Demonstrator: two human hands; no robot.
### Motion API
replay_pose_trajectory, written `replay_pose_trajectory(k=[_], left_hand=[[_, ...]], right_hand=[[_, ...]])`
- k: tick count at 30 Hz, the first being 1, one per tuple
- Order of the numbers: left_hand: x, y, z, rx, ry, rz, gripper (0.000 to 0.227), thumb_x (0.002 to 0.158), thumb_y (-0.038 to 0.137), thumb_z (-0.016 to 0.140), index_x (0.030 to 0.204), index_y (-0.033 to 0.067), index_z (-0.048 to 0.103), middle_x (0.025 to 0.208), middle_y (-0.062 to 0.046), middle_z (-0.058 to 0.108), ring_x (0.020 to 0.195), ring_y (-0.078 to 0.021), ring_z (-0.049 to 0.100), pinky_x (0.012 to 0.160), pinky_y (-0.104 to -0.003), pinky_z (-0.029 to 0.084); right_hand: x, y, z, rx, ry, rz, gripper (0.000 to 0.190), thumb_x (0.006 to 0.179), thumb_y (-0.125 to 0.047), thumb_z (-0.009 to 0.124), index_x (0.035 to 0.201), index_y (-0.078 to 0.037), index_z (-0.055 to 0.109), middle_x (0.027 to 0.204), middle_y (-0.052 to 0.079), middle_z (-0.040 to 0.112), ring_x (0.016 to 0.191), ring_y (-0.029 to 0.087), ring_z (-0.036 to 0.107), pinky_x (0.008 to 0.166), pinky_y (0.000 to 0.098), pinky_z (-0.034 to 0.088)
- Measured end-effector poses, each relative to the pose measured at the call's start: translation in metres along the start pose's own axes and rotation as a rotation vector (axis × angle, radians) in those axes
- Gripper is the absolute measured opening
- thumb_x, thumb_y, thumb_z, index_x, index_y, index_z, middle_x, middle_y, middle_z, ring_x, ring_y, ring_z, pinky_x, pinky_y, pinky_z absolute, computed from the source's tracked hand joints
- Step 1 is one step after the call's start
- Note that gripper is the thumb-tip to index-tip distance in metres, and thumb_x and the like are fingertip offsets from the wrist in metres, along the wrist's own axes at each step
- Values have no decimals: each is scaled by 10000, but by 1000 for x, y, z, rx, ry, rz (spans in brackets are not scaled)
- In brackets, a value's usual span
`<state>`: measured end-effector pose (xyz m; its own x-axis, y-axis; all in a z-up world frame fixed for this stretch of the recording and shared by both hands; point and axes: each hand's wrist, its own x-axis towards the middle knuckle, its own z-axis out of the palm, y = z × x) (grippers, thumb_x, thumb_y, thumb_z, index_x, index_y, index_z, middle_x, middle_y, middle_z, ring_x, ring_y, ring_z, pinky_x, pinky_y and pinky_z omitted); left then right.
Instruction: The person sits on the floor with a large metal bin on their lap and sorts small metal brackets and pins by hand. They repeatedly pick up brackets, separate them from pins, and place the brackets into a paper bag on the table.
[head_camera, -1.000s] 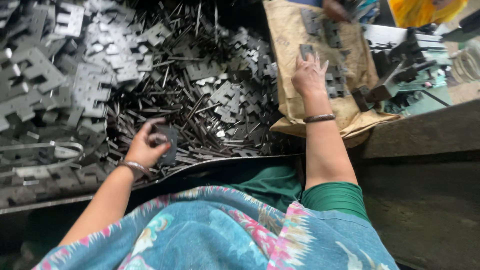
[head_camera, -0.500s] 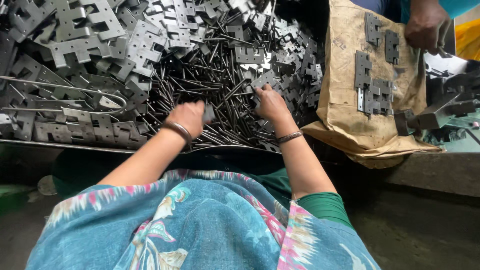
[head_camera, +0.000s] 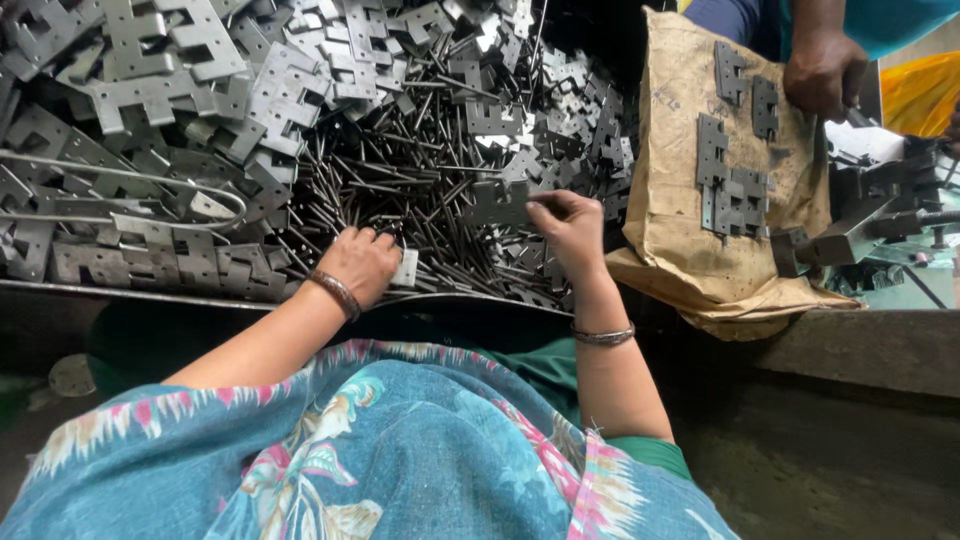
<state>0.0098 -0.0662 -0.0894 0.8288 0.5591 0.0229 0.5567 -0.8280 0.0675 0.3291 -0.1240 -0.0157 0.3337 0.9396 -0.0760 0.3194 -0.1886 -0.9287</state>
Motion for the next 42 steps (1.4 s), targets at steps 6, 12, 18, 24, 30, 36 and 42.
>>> replay_pose_trajectory(k=[6, 12, 18, 24, 30, 36, 42], left_hand=[[-2, -1, 0, 65, 3, 86, 163, 872, 168, 573, 946, 139, 715, 1025, -41, 677, 1025, -231, 646, 897, -383, 486], [-8, 2, -9, 186, 41, -63, 197, 863, 218, 562, 945, 138, 722, 990, -34, 676, 994, -223, 645, 854, -373, 487], [-21, -38, -17, -605, 575, -108, 65, 942, 77, 657, 979, 56, 707, 1015, -105, 669, 976, -291, 656, 872, -414, 540], [-3, -45, -25, -2025, 887, -370, 204, 972, 227, 790, 993, 57, 678, 989, -70, 700, 865, -195, 662, 784, -346, 570], [8, -32, -21, -2683, 762, -485, 121, 1005, 41, 674, 1119, 52, 632, 1100, -79, 718, 1041, -207, 708, 923, -332, 582], [28, 42, 12, -3012, 347, -381, 360, 997, 321, 542, 1233, 66, 639, 1189, -146, 731, 1081, -309, 693, 951, -450, 578], [42, 56, -3, -2444, 437, -610, 586, 1041, 502, 717, 1208, 2, 462, 1154, -111, 596, 1161, -303, 609, 970, -519, 545]], right_hand=[[-17, 11, 19, -233, -96, 74, 180, 871, -26, 762, 1035, 48, 747, 893, 111, 769, 795, 161, 724, 752, 304, 603], [-33, 25, -28, 505, 9, 123, 165, 911, -9, 753, 1075, -2, 730, 986, 94, 752, 873, 180, 739, 800, 326, 640], [-32, 40, -50, 1359, 74, 229, 115, 1015, -129, 727, 1066, -32, 690, 990, 149, 728, 819, 256, 719, 591, 297, 600], [-30, 48, 9, 1197, 104, 537, 263, 937, 50, 546, 1190, 121, 557, 1084, 239, 683, 919, 274, 730, 766, 263, 653], [-32, -8, 30, 866, -121, 435, 522, 907, 100, 577, 1397, 67, 399, 1191, 236, 670, 1007, 295, 727, 784, 268, 634], [-47, -64, 77, -186, -218, -162, 845, 892, 96, 602, 1612, -28, 179, 1256, 199, 680, 1061, 296, 728, 871, 301, 621], [-69, -60, 109, -431, -457, -480, 879, 869, 106, 581, 1639, -2, 171, 1397, 270, 576, 1176, 414, 649, 974, 418, 537]])
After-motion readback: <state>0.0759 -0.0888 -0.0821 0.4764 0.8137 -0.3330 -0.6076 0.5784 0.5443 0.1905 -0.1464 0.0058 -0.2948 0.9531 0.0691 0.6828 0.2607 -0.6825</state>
